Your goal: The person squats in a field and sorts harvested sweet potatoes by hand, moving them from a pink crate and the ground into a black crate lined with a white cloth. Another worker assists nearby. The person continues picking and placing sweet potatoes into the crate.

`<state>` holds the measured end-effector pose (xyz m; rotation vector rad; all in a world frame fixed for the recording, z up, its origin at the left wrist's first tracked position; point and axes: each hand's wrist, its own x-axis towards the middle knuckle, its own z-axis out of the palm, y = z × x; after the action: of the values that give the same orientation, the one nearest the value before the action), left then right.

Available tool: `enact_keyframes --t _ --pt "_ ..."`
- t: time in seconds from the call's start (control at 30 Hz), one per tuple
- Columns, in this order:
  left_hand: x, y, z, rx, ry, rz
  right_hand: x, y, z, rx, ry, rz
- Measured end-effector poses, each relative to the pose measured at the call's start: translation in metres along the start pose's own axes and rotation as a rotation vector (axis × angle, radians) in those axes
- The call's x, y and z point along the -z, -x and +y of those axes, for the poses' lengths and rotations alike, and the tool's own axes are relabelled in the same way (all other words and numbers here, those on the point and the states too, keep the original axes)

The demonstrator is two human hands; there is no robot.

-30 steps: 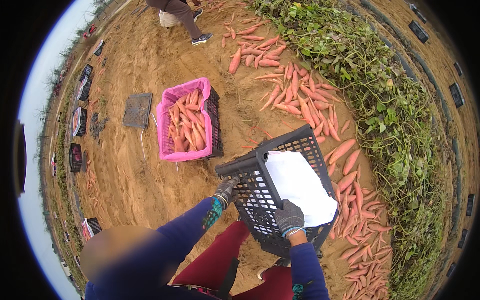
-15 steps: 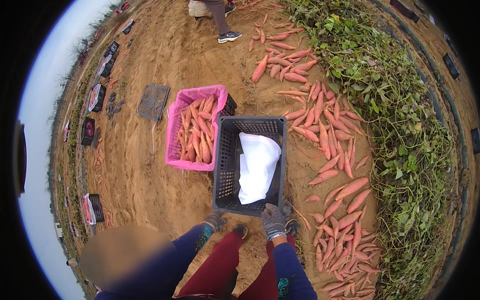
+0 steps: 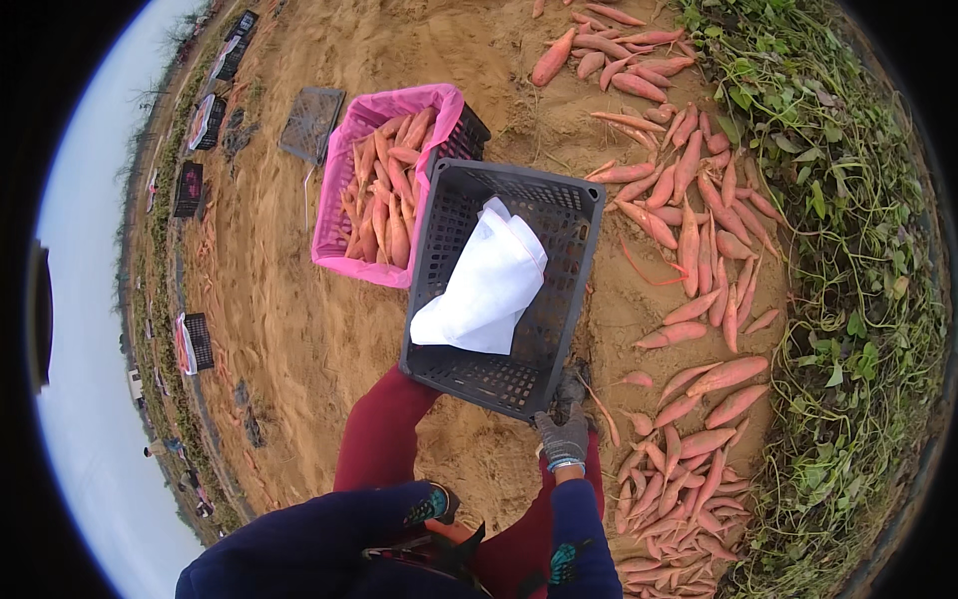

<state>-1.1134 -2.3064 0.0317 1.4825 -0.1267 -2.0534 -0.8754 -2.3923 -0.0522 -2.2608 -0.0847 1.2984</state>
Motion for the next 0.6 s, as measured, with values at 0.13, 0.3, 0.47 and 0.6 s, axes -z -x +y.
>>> enact_keyframes --t 0.13,0.3,0.47,0.6 --pt "0.054 0.066 -0.089 0.039 0.621 1.157 -0.018 -0.063 -0.026 0.105 -0.365 0.084" --pt "0.121 0.177 -0.306 0.533 0.358 1.835 -0.028 -0.134 -0.091 0.129 -0.289 0.155" --pt "0.135 0.207 -0.486 1.030 0.208 1.301 -0.036 -0.159 -0.097 0.039 -0.384 0.272" --pt "0.150 0.224 -0.600 0.794 1.092 1.909 -0.042 -0.160 -0.085 0.080 -0.573 0.329"
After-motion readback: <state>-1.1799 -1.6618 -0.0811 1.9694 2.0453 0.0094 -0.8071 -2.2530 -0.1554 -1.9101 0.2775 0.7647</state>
